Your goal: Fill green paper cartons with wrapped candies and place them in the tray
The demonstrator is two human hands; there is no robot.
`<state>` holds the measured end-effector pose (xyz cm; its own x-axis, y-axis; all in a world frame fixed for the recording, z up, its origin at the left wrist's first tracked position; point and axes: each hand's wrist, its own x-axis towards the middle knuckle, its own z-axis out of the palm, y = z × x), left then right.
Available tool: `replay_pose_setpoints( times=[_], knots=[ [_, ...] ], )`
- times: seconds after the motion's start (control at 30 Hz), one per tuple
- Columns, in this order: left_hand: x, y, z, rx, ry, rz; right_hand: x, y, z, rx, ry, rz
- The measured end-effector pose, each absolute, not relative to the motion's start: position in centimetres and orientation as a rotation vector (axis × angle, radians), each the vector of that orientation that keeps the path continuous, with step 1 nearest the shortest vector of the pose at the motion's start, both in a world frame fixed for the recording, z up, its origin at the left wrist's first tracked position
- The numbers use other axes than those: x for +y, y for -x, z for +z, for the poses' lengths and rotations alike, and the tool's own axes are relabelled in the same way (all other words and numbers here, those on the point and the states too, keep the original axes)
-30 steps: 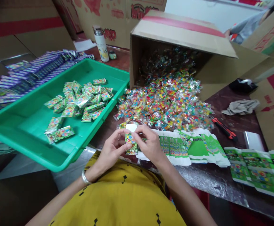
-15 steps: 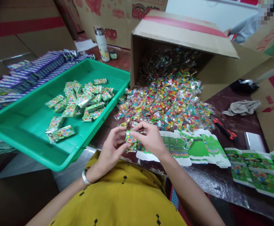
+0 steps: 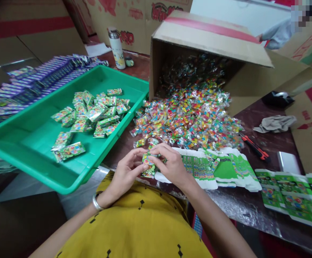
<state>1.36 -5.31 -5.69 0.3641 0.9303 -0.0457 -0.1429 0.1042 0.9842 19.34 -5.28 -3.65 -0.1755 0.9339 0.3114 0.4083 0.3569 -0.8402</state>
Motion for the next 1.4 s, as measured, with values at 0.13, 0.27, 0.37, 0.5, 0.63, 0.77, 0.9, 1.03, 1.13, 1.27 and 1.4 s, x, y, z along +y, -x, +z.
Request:
replay_pose_setpoints(
  times=[0.13, 0.27, 0.37, 0.5, 0.63, 0.77, 0.9, 1.03, 1.13, 1.27, 1.4],
  knots=[
    [-5.3, -1.6, -6.1, 0.798, -0.932, 0.773, -5.0, -19.1, -3.7, -1.647, 1.28, 0.832],
    [-3.7, 0.3, -4.3, 0.823, -0.809, 0.856, -3.8, -21.4, -2.6, -1.431, 1.296, 0.953],
    [-1.8, 2.5, -2.5, 0.84, -0.72, 1.276, -3.2, -24.3, -2.7, -1.409, 1.463, 0.695],
    [-1.4, 1.9, -3.6, 0.859, -0.963, 1.117, -3.4, -26.2, -5.0, -1.846, 1.764, 0.504],
    [-3.2, -2.0, -7.5, 1.063, -1.665, 0.66, -3.9, -25.1, -6.9, -2.112, 1.879, 0.314],
    [-4.1, -3.9, -9.1, 1.188, -2.069, 0.457, -3.8, -24.2, -7.4, -2.127, 1.852, 0.241],
    [-4.1, -3.7, -8.8, 1.221, -2.053, 0.467, -3.9, -24.0, -6.5, -1.982, 1.668, 0.3],
    [-3.9, -2.9, -7.6, 1.064, -1.781, 0.697, -4.6, -23.8, -4.4, -1.656, 1.508, 0.718],
    [-3.7, -2.2, -6.4, 0.83, -1.381, 0.729, -5.0, -23.3, -2.8, -1.429, 1.399, 0.989],
    [-3.8, -2.0, -5.5, 0.58, -0.884, 0.592, -5.4, -21.8, -1.5, -1.344, 1.318, 1.018],
    [-3.9, -2.0, -5.2, 0.451, -0.686, 0.668, -6.4, -20.6, -1.2, -1.522, 1.378, 0.635]
  ],
)
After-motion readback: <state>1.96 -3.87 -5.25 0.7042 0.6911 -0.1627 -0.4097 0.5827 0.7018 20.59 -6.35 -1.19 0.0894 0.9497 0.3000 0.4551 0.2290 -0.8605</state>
